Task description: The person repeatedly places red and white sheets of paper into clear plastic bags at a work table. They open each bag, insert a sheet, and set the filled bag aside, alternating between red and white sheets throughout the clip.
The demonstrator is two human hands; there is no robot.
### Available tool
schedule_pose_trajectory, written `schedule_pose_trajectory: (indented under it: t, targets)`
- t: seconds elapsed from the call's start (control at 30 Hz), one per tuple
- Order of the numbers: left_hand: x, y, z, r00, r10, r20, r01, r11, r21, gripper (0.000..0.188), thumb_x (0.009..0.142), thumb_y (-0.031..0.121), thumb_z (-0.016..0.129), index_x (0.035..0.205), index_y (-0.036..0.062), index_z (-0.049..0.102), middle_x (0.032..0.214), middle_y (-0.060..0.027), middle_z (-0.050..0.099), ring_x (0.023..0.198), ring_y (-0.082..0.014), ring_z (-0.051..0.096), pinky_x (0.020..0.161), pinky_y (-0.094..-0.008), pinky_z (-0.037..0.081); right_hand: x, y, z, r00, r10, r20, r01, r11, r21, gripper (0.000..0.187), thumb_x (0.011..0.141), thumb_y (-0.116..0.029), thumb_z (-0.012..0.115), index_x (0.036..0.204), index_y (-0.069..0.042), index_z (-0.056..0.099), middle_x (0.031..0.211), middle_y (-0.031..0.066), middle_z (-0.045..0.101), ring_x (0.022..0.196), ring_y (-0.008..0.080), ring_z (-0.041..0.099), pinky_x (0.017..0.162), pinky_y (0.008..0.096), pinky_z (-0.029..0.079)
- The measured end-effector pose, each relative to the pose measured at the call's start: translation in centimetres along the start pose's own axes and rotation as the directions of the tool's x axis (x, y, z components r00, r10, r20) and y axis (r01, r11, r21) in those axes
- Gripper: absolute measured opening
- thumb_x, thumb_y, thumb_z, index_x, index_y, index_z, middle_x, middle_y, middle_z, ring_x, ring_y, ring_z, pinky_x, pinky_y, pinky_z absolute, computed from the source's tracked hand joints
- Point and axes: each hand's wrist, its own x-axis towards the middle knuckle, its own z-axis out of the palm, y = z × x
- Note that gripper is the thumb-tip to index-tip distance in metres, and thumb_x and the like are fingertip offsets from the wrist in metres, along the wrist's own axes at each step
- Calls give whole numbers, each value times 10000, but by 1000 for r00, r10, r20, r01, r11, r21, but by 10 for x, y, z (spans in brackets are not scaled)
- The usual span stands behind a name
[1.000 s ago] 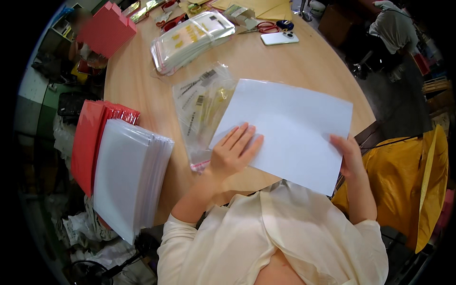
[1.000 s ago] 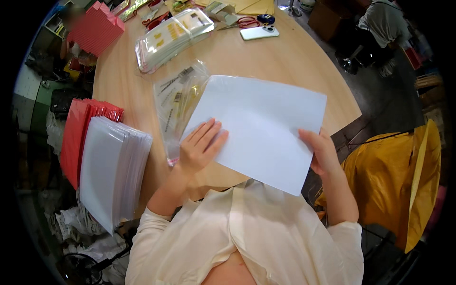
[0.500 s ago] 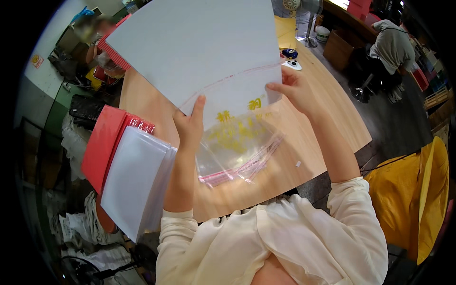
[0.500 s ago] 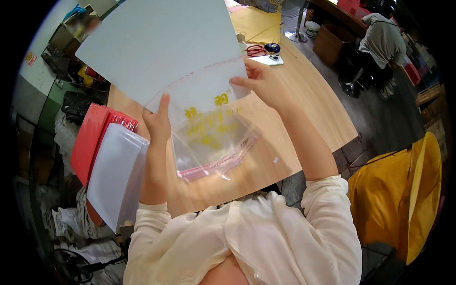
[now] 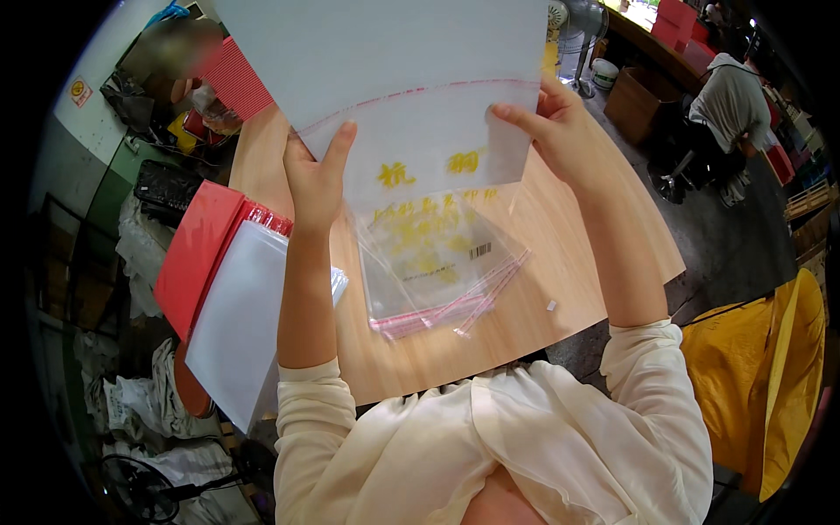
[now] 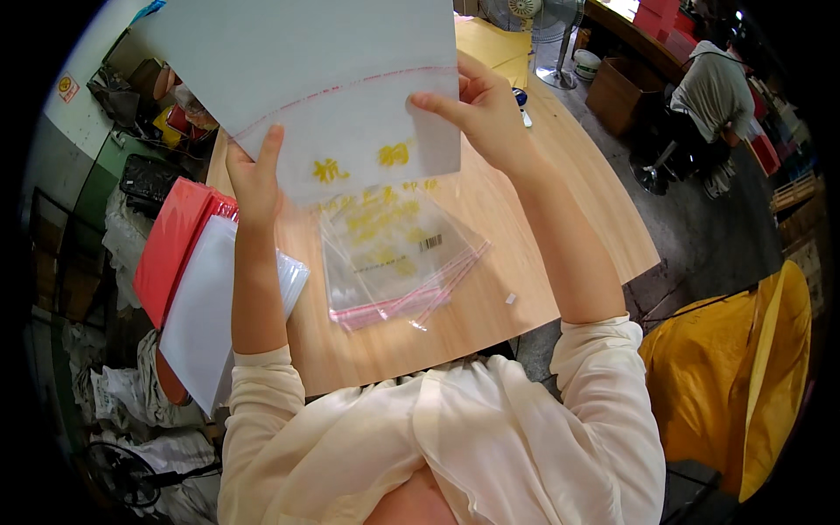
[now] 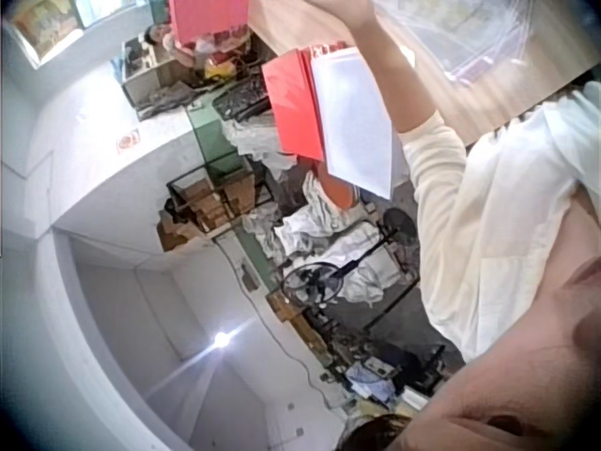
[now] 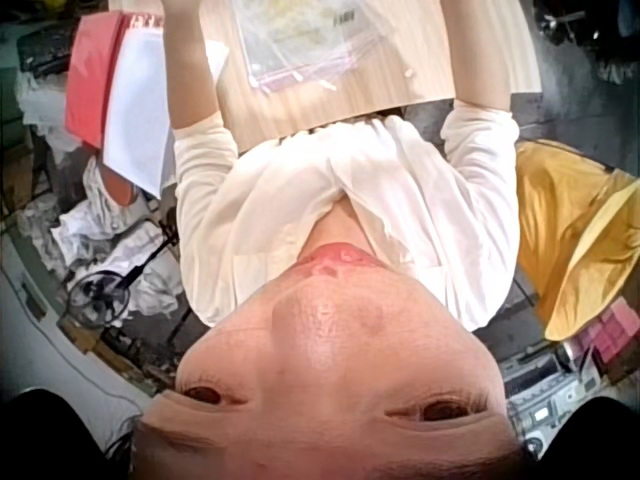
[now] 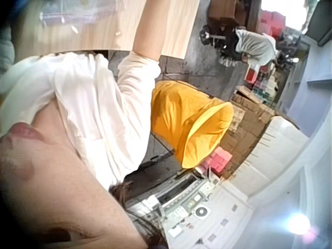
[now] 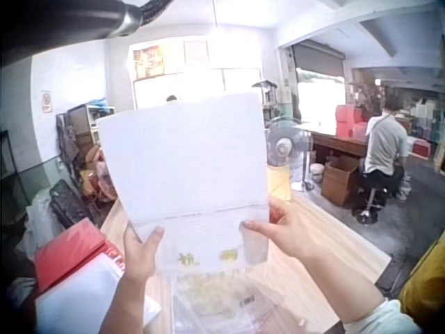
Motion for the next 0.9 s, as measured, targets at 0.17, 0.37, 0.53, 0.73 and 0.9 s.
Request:
schedule_pose_trajectory:
  t: [0.17,0.37,0.53,0.73,0.9]
  targets:
    - [6,5,1,1000,29,-6,-29,1000,3,351,884,73,672,1190,-32,535,1130,-69,606,1005,-115,576,884,-260,462,5,-17,-2,1000,-29,5,30,999,-38,431,826,-35,719,1233,-54,579,1088,79,673,979,145,639,835,299,529]
    - [11,14,12,998,57,4,-57,998,-22,363,873,71,681,1211,10,561,1142,-62,613,983,-103,587,870,-245,470,3,-24,2,999,-47,2,47,998,-46,516,833,1,701,1316,-71,535,1087,75,670,1006,139,629,820,292,533]
    - [6,11,15,1000,2,-5,-2,1000,4,368,865,58,681,1218,33,580,1101,-39,634,958,-94,591,855,-240,476,4,-7,-2,997,-74,3,74,997,-3,552,828,-69,724,1344,-133,538,1042,77,696,924,114,636,807,250,520]
    - [3,-5,-1,1000,-22,-20,23,999,42,175,871,63,676,1027,-16,664,1047,-42,660,931,-106,598,834,-243,471,3,-9,4,998,-49,46,49,999,12,345,847,-52,694,1188,-61,644,1004,76,711,900,106,638,802,243,515]
    - [-12,-27,-7,997,-77,-15,78,986,145,104,881,67,664,940,-13,696,967,-48,675,927,-106,598,837,-241,462,-3,6,-3,996,27,91,-17,994,-110,146,852,-39,676,986,-8,725,993,61,714,875,101,634,796,236,505]
